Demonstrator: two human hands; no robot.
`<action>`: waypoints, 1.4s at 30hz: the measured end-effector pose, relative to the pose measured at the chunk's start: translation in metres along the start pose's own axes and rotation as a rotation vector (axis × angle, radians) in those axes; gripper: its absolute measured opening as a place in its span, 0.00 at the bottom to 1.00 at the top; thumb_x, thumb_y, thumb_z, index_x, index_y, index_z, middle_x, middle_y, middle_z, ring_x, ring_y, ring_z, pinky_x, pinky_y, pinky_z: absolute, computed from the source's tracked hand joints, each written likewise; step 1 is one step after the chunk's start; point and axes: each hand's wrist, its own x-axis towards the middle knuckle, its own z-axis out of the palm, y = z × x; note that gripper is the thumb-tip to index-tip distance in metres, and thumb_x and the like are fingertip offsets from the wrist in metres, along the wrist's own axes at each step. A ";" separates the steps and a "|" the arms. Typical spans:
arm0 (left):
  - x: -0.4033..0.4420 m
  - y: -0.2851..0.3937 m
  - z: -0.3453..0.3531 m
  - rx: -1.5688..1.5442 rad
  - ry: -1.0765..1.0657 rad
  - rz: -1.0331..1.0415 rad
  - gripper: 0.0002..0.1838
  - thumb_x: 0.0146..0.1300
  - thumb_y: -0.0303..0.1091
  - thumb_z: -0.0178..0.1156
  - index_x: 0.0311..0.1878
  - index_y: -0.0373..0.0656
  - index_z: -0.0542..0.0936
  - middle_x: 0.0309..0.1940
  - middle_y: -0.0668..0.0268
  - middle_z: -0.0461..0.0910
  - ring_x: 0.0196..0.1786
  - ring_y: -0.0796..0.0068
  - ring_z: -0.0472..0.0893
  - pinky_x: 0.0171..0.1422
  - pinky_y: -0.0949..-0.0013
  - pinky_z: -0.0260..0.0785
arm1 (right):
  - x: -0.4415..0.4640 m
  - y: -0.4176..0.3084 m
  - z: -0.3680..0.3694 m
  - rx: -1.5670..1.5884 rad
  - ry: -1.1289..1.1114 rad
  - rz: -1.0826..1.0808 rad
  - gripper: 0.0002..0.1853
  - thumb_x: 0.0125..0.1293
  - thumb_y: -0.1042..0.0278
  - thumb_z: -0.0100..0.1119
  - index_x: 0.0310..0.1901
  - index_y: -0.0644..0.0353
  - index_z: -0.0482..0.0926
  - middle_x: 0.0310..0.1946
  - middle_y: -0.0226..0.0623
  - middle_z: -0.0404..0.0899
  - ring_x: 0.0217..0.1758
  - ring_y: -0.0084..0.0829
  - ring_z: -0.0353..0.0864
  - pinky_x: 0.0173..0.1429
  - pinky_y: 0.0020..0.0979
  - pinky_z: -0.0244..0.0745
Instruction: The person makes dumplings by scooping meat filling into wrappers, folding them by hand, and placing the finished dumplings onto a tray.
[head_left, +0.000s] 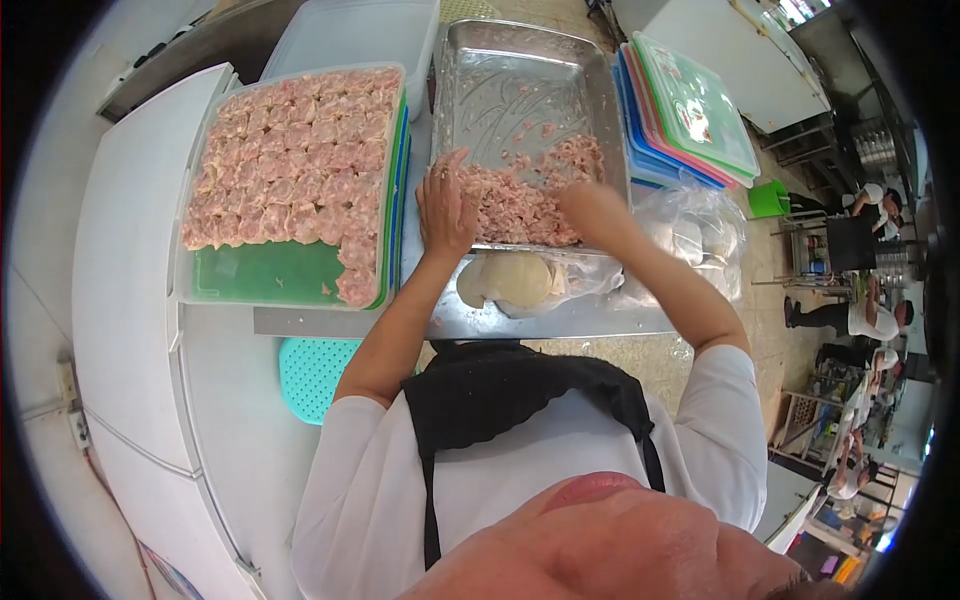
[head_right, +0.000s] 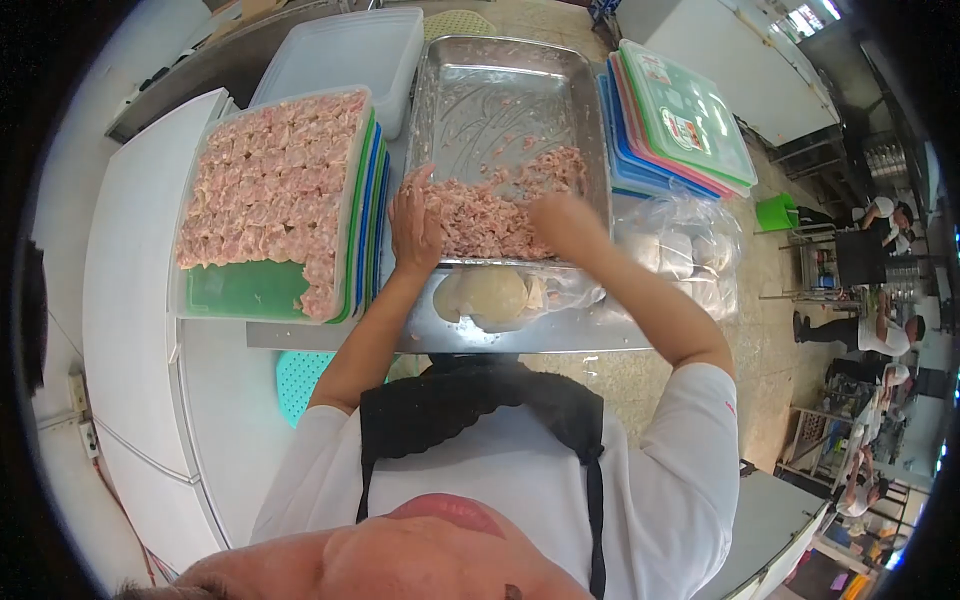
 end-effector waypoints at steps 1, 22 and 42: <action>0.001 0.001 -0.001 0.000 -0.002 0.008 0.29 0.71 0.54 0.43 0.67 0.44 0.67 0.63 0.54 0.69 0.66 0.52 0.67 0.68 0.52 0.54 | -0.005 -0.018 -0.009 0.012 -0.045 -0.014 0.05 0.55 0.69 0.56 0.28 0.56 0.81 0.28 0.42 0.81 0.35 0.44 0.83 0.39 0.43 0.77; -0.004 -0.006 0.005 0.018 0.031 -0.006 0.30 0.70 0.55 0.43 0.68 0.47 0.66 0.64 0.56 0.68 0.67 0.52 0.66 0.68 0.50 0.53 | -0.056 0.020 -0.047 -0.250 -0.163 0.140 0.06 0.54 0.72 0.56 0.25 0.57 0.82 0.23 0.41 0.82 0.30 0.41 0.85 0.33 0.41 0.78; -0.002 -0.004 0.003 0.062 0.004 -0.017 0.31 0.63 0.42 0.52 0.69 0.46 0.64 0.65 0.56 0.67 0.66 0.51 0.66 0.69 0.50 0.53 | -0.060 0.040 -0.045 -0.287 -0.201 -0.135 0.06 0.55 0.59 0.62 0.26 0.48 0.84 0.26 0.28 0.80 0.38 0.30 0.82 0.37 0.36 0.76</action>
